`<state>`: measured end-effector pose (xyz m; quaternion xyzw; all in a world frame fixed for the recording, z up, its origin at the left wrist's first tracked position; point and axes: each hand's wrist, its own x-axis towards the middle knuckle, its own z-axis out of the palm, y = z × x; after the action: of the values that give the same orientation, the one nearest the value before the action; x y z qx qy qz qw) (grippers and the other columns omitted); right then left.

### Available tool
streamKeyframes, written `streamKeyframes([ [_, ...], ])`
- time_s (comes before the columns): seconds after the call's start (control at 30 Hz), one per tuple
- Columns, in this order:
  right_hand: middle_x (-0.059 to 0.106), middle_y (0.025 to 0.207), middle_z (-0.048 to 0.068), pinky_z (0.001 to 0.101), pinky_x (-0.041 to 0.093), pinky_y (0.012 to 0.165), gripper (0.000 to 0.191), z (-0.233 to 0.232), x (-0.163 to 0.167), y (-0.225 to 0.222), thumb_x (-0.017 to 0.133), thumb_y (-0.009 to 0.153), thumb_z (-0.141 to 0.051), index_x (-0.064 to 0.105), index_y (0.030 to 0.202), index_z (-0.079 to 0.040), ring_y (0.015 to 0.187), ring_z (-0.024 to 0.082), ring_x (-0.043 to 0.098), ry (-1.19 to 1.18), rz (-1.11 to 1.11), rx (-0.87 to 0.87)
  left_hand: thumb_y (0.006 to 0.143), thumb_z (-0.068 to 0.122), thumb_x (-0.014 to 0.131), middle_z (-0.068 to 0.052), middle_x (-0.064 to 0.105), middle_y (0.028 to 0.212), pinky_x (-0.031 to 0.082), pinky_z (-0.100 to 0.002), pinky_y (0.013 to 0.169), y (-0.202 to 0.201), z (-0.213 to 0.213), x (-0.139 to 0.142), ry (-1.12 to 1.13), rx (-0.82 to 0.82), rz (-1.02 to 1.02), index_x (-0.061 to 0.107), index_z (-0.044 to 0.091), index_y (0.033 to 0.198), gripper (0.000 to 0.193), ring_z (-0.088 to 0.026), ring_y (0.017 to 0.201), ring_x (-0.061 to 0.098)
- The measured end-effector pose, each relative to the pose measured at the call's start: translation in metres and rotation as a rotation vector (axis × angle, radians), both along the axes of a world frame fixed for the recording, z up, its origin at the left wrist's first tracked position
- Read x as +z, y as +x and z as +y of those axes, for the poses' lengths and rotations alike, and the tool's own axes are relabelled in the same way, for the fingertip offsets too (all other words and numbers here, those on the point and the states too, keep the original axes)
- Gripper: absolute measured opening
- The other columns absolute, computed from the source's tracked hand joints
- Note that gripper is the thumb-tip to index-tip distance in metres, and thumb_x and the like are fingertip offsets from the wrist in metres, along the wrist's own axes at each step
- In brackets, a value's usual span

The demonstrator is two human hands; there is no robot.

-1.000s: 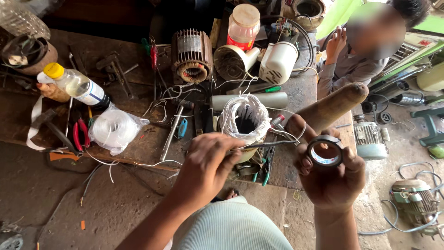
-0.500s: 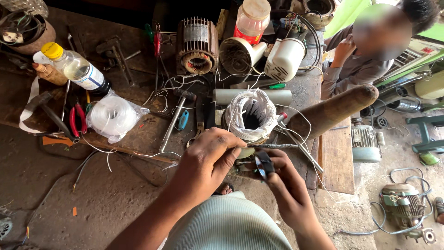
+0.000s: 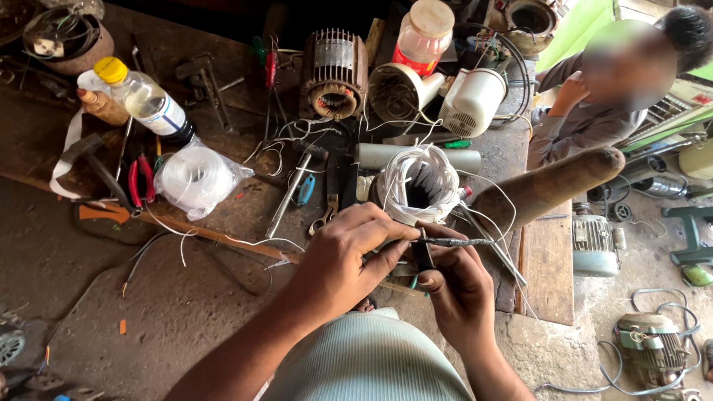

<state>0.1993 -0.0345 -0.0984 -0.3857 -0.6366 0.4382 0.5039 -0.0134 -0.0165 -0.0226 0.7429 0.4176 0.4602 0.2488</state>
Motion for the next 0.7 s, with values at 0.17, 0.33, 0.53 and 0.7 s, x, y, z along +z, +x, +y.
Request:
streamKeyframes([
  [0.17, 0.05, 0.15, 0.017, 0.0348, 0.054, 0.095, 0.022, -0.015, 0.023, 0.005, 0.07, 0.1, -0.011, 0.065, 0.118, 0.001, 0.109, 0.02, 0.065, -0.171, 0.472, 0.255, 0.085, 0.007, 0.076, -0.006, 0.069, 0.1, 0.054, -0.04, 0.088, 0.004, 0.0, -0.004, 0.089, 0.015, 0.046, 0.071, 0.009, 0.107, 0.023, -0.026, 0.098, 0.069],
  [0.33, 0.05, 0.147, 0.012, 0.0305, 0.051, 0.092, 0.041, -0.014, 0.029, -0.007, 0.072, 0.091, 0.001, 0.055, 0.128, -0.001, 0.108, 0.014, 0.062, -0.199, 0.595, 0.057, 0.083, 0.006, 0.076, -0.01, 0.067, 0.106, 0.054, -0.042, 0.094, 0.008, 0.0, -0.008, 0.07, -0.018, 0.084, 0.069, 0.006, 0.113, 0.031, -0.031, 0.104, 0.067],
  [0.53, 0.06, 0.114, 0.009, 0.0196, 0.047, 0.064, 0.038, 0.012, -0.016, -0.009, 0.067, 0.109, -0.004, 0.041, 0.137, -0.007, 0.077, 0.008, 0.058, -0.028, 0.511, -0.084, 0.091, 0.003, 0.065, -0.014, 0.065, 0.115, 0.054, -0.042, 0.095, 0.011, -0.002, -0.01, 0.116, 0.021, 0.22, 0.062, 0.002, 0.12, 0.029, -0.035, 0.112, 0.065],
  [0.7, 0.061, 0.129, 0.015, 0.0241, 0.056, 0.067, 0.055, 0.014, -0.008, 0.011, 0.059, 0.106, -0.015, 0.026, 0.148, -0.008, 0.079, 0.011, 0.066, 0.275, -0.346, -0.116, 0.093, 0.004, 0.059, -0.013, 0.063, 0.114, 0.054, -0.042, 0.095, 0.01, -0.004, -0.014, 0.145, 0.034, 0.282, 0.058, 0.001, 0.118, 0.024, -0.034, 0.112, 0.064],
])
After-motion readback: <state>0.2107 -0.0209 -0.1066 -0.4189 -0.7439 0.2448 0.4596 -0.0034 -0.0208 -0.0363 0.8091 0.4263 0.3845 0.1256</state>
